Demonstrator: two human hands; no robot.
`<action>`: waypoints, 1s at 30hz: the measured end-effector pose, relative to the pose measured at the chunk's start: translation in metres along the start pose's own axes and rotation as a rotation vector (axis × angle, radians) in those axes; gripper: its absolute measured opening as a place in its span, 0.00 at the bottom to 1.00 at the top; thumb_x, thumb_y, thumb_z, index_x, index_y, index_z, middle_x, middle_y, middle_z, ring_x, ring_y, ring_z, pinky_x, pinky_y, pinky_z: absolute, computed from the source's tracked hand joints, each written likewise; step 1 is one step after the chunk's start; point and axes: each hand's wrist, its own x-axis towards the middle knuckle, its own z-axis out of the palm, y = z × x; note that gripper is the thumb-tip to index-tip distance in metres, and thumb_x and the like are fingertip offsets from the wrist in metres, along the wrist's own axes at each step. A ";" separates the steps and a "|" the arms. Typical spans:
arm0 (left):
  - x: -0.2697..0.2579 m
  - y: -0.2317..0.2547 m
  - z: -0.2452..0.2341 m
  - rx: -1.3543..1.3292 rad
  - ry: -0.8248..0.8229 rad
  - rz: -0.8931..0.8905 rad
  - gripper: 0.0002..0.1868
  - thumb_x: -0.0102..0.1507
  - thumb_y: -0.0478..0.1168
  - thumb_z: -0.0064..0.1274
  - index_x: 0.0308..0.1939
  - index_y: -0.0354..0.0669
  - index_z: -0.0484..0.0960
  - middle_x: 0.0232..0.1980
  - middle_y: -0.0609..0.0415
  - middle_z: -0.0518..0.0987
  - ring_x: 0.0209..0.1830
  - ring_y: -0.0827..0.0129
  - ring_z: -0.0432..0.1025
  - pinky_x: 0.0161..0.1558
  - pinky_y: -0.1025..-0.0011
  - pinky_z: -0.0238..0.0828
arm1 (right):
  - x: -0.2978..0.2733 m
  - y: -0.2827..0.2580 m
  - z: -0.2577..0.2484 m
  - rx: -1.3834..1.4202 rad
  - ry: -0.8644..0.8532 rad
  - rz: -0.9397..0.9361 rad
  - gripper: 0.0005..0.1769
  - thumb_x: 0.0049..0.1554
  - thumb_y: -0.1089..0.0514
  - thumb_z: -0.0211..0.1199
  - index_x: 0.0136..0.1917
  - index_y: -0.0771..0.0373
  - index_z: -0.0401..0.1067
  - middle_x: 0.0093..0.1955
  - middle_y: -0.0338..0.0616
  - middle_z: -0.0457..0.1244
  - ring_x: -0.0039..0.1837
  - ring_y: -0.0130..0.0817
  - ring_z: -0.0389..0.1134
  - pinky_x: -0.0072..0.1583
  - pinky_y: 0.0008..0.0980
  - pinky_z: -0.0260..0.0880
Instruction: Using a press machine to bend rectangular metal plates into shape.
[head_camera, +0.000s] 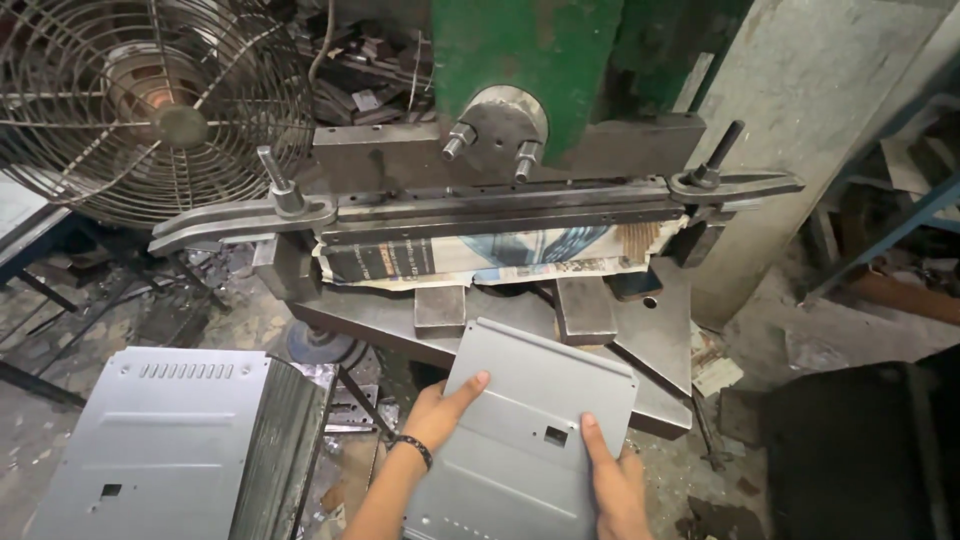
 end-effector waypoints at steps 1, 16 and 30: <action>-0.002 0.000 0.000 0.004 -0.016 -0.024 0.41 0.54 0.64 0.62 0.56 0.31 0.84 0.54 0.48 0.86 0.53 0.67 0.79 0.57 0.71 0.72 | 0.000 0.004 -0.001 0.030 0.003 -0.011 0.40 0.52 0.39 0.68 0.65 0.74 0.72 0.61 0.54 0.70 0.62 0.40 0.70 0.65 0.36 0.64; -0.019 -0.010 0.032 -0.126 0.149 -0.053 0.42 0.53 0.64 0.62 0.55 0.28 0.84 0.54 0.47 0.86 0.55 0.66 0.78 0.59 0.72 0.69 | 0.015 -0.042 -0.027 -0.081 -0.167 0.136 0.43 0.52 0.38 0.67 0.67 0.76 0.71 0.63 0.59 0.70 0.63 0.47 0.70 0.64 0.41 0.67; -0.019 0.004 -0.008 0.132 0.209 0.098 0.39 0.55 0.66 0.60 0.55 0.36 0.82 0.52 0.47 0.85 0.54 0.62 0.79 0.57 0.68 0.71 | 0.018 -0.015 -0.039 -0.195 0.019 0.005 0.40 0.53 0.37 0.69 0.61 0.77 0.76 0.57 0.58 0.72 0.57 0.42 0.71 0.61 0.38 0.67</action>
